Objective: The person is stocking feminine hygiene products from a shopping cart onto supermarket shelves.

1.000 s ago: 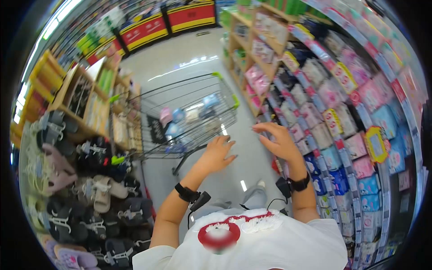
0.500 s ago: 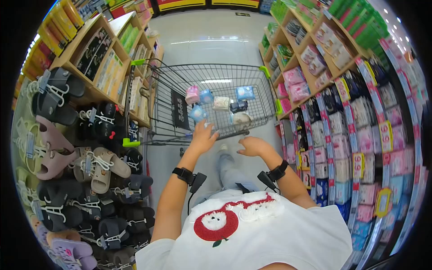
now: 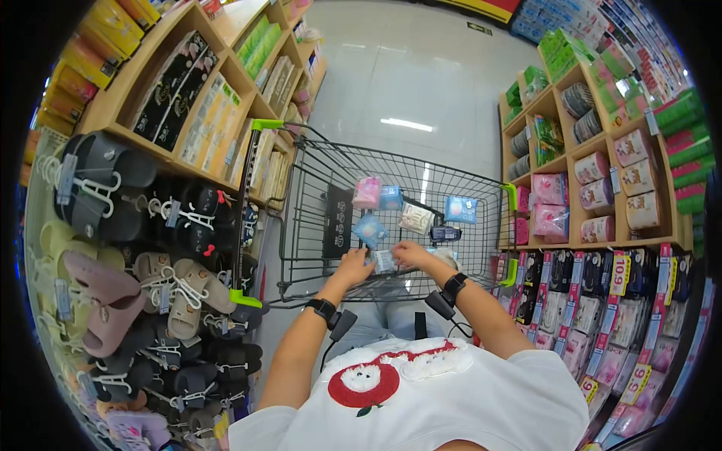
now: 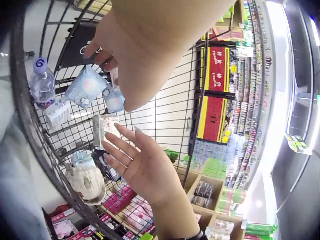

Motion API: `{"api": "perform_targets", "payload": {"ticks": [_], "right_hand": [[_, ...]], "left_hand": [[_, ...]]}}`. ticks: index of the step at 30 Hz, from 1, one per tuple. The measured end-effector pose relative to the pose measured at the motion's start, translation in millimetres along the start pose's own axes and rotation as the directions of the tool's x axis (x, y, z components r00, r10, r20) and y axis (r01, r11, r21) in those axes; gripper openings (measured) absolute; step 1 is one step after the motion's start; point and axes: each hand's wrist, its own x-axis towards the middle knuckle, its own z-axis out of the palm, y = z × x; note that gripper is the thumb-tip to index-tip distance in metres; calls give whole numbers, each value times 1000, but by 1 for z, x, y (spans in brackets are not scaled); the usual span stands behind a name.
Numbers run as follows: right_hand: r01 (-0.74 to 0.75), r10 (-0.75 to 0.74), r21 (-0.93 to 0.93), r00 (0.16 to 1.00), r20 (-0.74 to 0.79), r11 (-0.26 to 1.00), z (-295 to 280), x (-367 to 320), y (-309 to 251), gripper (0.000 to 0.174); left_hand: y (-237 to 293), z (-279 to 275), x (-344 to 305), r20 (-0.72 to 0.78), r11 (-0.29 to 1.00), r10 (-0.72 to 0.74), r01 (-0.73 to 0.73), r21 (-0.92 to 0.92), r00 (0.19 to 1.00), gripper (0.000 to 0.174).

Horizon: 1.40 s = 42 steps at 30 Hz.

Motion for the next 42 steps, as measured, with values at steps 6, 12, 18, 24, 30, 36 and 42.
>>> {"api": "perform_targets", "payload": {"ticks": [6,12,18,24,30,36,42], "right_hand": [[-243,251,368,968,27,897,-17,60,-15,37],[-299,373,443,924,-88,845,-37,135,-28,39],[-289,379,440,917,-129,850,-32,175,-58,47],[-313,359,184,872,-333,932,-20,220,-65,69],[18,-2,66,970,-243,998,-5,239,-50,80],[82,-208,-321,900,-382,944,-1,223,-18,69],[-24,-151,-296,818,-555,955,-10,161,-23,54]], "left_hand": [[-56,-12,102,49,931,-236,241,-273,970,65],[-71,-30,184,58,790,-329,308,-530,943,67],[-73,-45,205,246,633,-353,424,-647,903,71],[-67,-32,238,299,446,-409,474,-759,862,65],[-65,-17,236,353,392,-378,493,-776,856,56],[-44,-23,224,488,111,-403,571,-813,774,46],[0,-6,202,490,-64,-309,496,-866,815,37]]}}
